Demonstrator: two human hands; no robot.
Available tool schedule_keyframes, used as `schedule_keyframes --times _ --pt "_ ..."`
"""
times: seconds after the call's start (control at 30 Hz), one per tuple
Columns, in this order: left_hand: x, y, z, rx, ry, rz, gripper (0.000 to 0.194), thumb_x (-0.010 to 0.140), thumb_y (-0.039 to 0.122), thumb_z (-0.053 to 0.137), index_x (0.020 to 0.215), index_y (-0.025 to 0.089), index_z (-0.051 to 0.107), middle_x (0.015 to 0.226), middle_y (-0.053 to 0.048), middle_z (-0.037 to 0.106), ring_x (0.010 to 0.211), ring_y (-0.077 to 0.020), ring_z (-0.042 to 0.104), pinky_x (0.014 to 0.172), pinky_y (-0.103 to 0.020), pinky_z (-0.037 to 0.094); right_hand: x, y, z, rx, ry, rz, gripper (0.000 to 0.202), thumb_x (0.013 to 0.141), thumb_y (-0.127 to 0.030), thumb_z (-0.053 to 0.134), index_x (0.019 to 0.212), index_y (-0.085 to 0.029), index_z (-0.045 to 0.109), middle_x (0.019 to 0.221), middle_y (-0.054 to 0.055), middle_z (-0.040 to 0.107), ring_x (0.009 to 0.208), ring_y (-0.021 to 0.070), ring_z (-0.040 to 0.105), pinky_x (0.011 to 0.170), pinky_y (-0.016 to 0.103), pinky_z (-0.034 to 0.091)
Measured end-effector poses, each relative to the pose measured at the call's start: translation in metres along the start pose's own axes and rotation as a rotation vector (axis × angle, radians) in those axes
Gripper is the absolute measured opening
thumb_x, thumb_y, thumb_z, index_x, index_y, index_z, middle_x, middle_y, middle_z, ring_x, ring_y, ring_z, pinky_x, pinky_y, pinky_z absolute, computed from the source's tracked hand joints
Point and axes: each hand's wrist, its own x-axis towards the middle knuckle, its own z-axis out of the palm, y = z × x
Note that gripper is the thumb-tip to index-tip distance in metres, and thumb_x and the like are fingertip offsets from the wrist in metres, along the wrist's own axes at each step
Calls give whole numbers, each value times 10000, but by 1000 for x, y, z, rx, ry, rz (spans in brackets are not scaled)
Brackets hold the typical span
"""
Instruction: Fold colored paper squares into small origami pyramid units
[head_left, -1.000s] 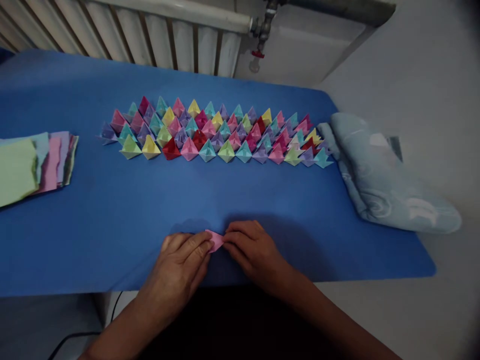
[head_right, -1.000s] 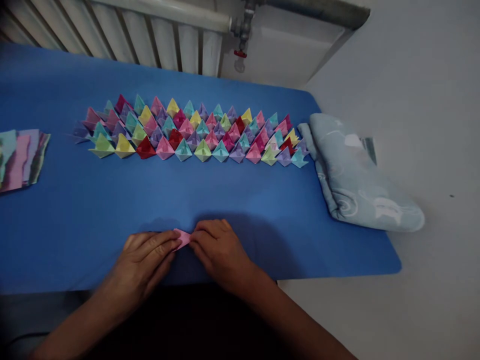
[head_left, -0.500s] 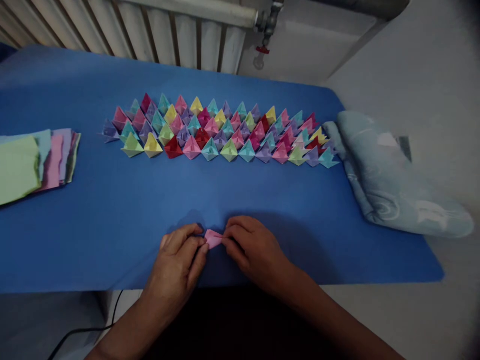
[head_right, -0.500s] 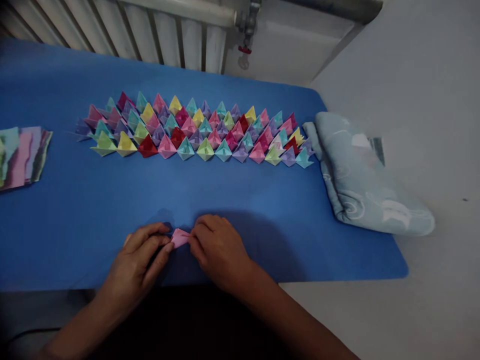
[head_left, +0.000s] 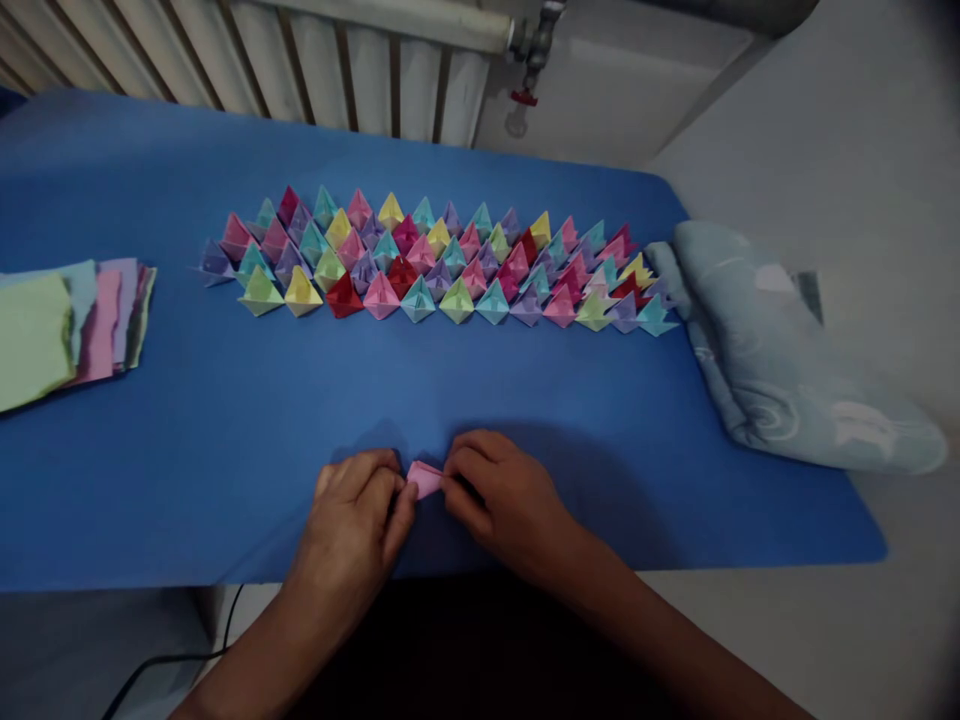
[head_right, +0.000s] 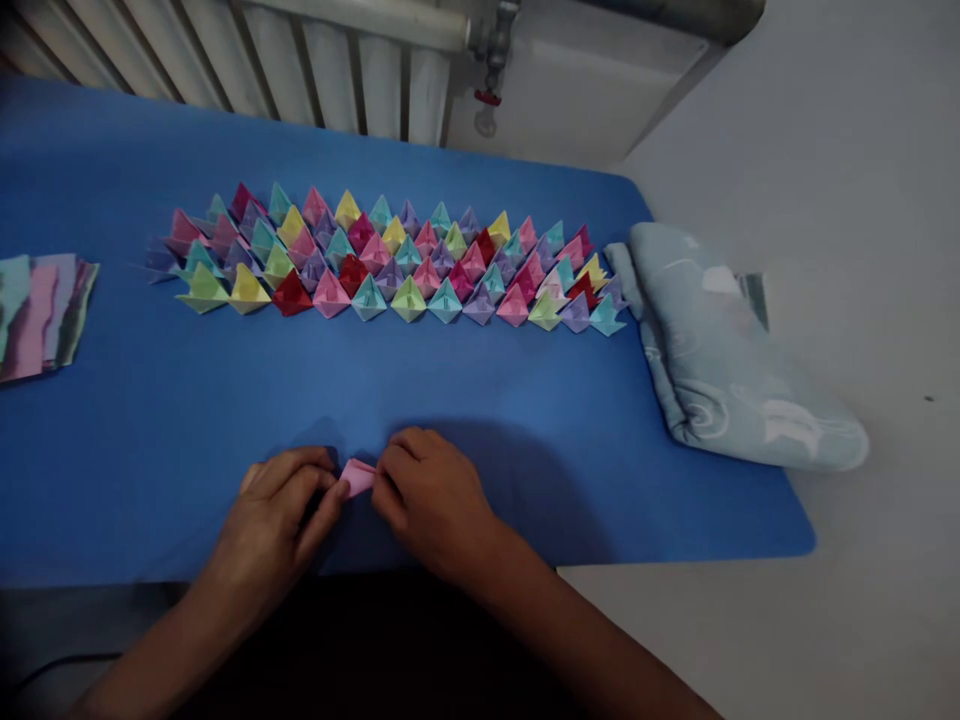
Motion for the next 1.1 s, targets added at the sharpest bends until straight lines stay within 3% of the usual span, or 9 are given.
schedule_keyframes --times 0.47,0.87,1.1 --pt "2 1 1 10 -61 -47 212 941 223 465 764 162 563 888 -69 632 760 -196 580 695 -369 376 5 -6 1 -122 -36 78 171 874 -234 561 717 -169 583 782 11 552 650 110 483 589 246 332" --pt "1 -1 2 26 -56 -30 216 944 224 457 777 156 575 893 -73 636 773 -202 583 701 -363 377 5 -7 0 -90 -68 122 169 868 -194 537 702 -167 549 787 14 538 674 116 472 608 250 316" --pt "-3 -4 0 119 -16 0 272 970 320 419 796 164 559 907 -89 634 820 -215 590 693 -359 399 7 -7 -3 -101 -112 127 143 869 -169 525 727 -165 540 793 17 540 719 131 483 629 260 310"
